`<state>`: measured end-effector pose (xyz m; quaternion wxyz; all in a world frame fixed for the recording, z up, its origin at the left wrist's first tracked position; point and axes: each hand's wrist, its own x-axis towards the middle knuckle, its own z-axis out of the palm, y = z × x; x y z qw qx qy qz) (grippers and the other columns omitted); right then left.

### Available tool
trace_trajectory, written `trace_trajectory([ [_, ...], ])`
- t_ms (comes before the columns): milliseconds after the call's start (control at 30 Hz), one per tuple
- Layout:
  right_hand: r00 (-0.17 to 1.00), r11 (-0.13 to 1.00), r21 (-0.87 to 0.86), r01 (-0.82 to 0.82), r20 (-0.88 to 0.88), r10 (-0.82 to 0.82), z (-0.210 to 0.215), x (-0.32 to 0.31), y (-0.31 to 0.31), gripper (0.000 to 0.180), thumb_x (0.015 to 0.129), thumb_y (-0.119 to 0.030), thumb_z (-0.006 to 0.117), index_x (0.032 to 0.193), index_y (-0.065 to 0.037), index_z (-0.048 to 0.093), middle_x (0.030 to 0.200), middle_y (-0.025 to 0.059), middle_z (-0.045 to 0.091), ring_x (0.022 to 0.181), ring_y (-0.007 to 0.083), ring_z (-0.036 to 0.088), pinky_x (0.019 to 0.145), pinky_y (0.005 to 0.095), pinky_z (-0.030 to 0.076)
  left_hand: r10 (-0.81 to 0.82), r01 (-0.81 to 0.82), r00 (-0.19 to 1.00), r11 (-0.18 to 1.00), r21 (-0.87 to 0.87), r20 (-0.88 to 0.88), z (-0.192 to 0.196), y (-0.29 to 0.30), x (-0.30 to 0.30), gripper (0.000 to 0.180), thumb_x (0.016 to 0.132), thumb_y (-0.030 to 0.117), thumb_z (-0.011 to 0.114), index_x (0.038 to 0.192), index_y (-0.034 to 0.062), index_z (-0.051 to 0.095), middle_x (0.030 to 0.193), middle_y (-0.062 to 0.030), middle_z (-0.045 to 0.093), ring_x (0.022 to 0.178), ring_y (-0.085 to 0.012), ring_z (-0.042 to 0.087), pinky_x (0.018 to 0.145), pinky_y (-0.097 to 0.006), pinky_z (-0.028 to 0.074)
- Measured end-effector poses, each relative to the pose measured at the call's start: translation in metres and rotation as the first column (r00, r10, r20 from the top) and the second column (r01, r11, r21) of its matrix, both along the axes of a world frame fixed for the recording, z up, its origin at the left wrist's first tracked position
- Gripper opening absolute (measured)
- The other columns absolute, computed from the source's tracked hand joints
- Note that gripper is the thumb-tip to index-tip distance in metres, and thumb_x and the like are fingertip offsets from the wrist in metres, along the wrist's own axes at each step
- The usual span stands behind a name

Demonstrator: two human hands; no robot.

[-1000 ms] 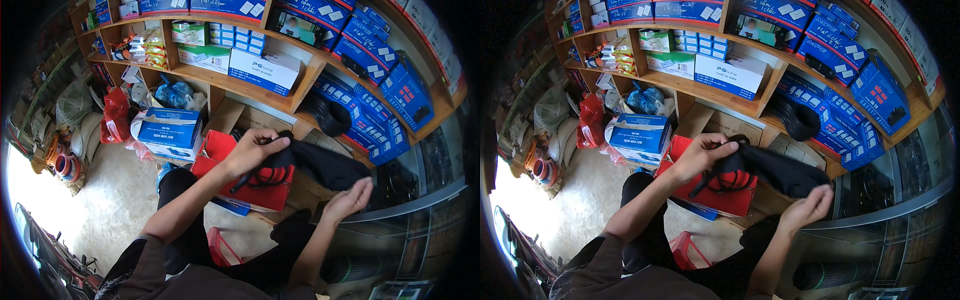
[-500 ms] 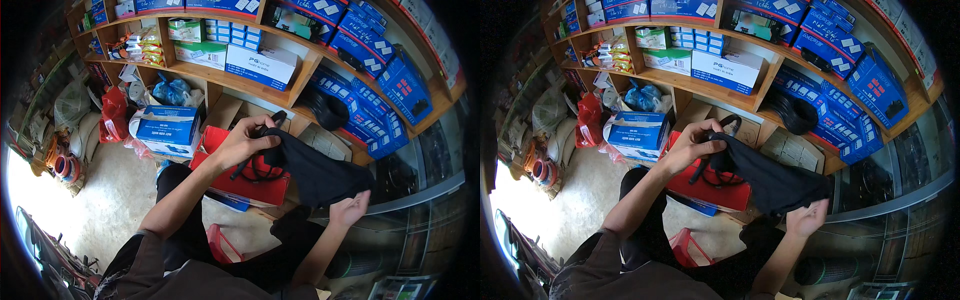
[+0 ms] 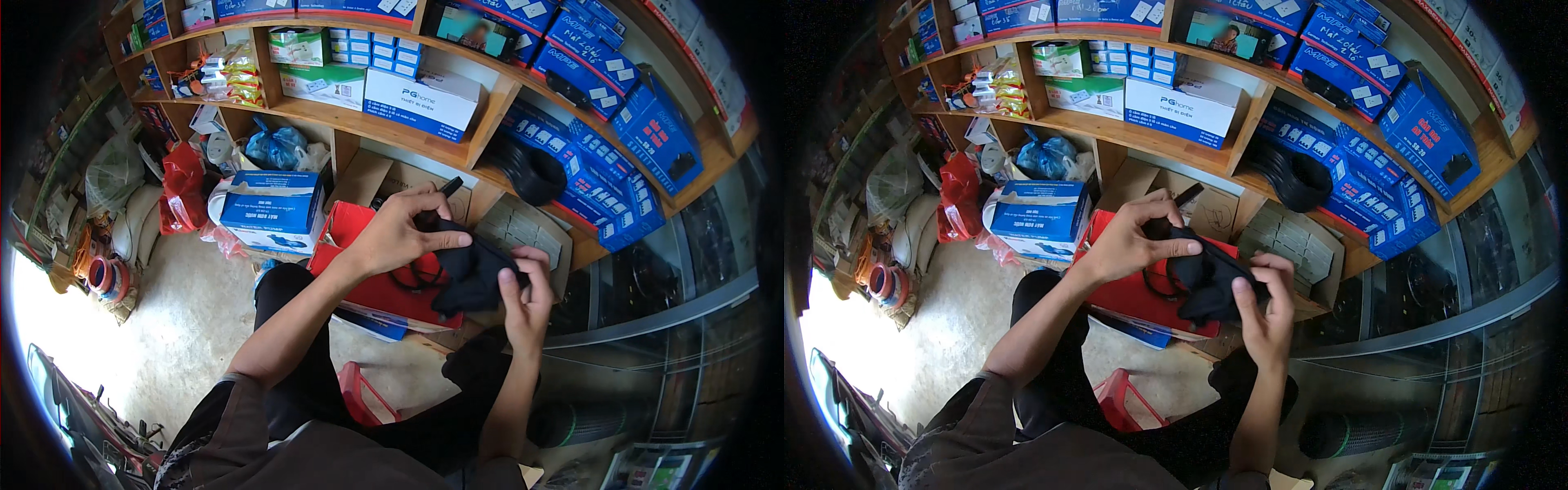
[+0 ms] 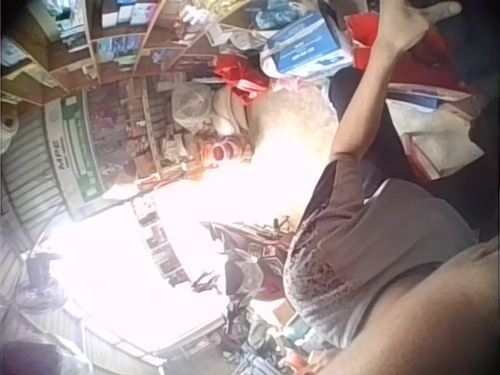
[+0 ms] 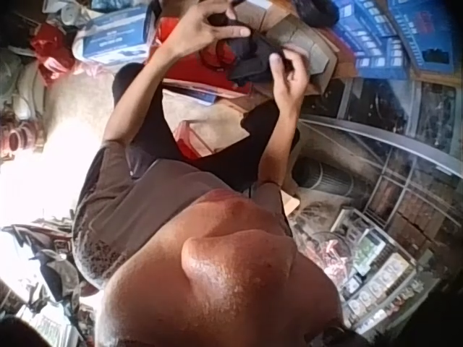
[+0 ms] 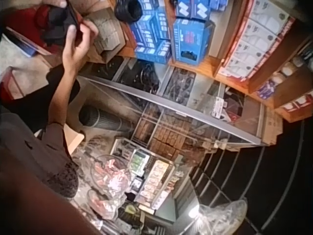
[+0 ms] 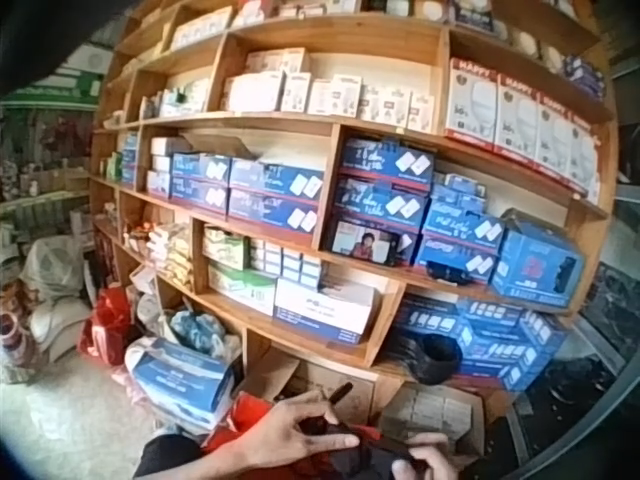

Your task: Assembling a strap wrench by threading the strap through the plastic handle frame.

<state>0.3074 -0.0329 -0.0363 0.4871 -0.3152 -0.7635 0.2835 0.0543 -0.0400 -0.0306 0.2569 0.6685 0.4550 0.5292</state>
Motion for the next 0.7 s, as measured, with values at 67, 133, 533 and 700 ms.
trace_trajectory([
  [67,0.972,0.966,-0.251,-0.064,-0.237,0.003,-0.006,0.002,-0.001,0.019,0.103,-0.014,0.067,0.109,0.002,0.058,0.106,0.0066,0.059,0.098,0.0138,0.055,0.091,0.0262,0.042,-0.044,0.044,0.999,0.998,0.045,-0.003,-0.002,-0.001,-0.002,0.032,0.085,0.020,0.088,0.086,0.0015,0.062,0.086,0.0014,0.054,0.081,-0.0076,0.051,0.073,-0.027,0.042],
  [133,0.949,0.940,-0.336,-0.052,-0.310,-0.058,-0.008,-0.002,-0.004,0.020,0.105,-0.015,0.064,0.115,0.000,0.056,0.096,0.0028,0.060,0.091,0.0100,0.055,0.086,0.0224,0.042,-0.066,0.070,0.995,0.996,-0.058,0.075,0.000,-0.003,-0.003,0.031,0.085,0.020,0.088,0.087,0.0024,0.063,0.088,0.0017,0.056,0.081,-0.0072,0.052,0.072,-0.026,0.042],
  [533,0.837,0.914,-0.401,-0.070,-0.521,-0.165,-0.009,-0.027,-0.011,0.026,0.111,-0.028,0.053,0.113,-0.002,0.057,0.094,0.0060,0.062,0.090,0.0127,0.058,0.092,0.0287,0.045,-0.083,0.330,0.807,0.884,-0.330,0.585,0.001,-0.006,0.003,0.020,0.092,0.015,0.082,0.097,0.0107,0.063,0.094,0.0069,0.066,0.074,-0.0017,0.058,0.056,-0.018,0.039],
  [700,0.771,0.857,-0.459,-0.234,-0.625,-0.124,-0.014,-0.024,-0.006,0.025,0.111,-0.029,0.052,0.119,-0.005,0.055,0.093,0.0022,0.054,0.089,0.0102,0.050,0.086,0.0266,0.042,-0.022,0.289,0.806,0.886,-0.362,0.591,-0.001,-0.004,0.010,0.014,0.094,0.015,0.079,0.097,0.0134,0.065,0.093,0.0054,0.069,0.069,0.0003,0.056,0.050,-0.017,0.032],
])
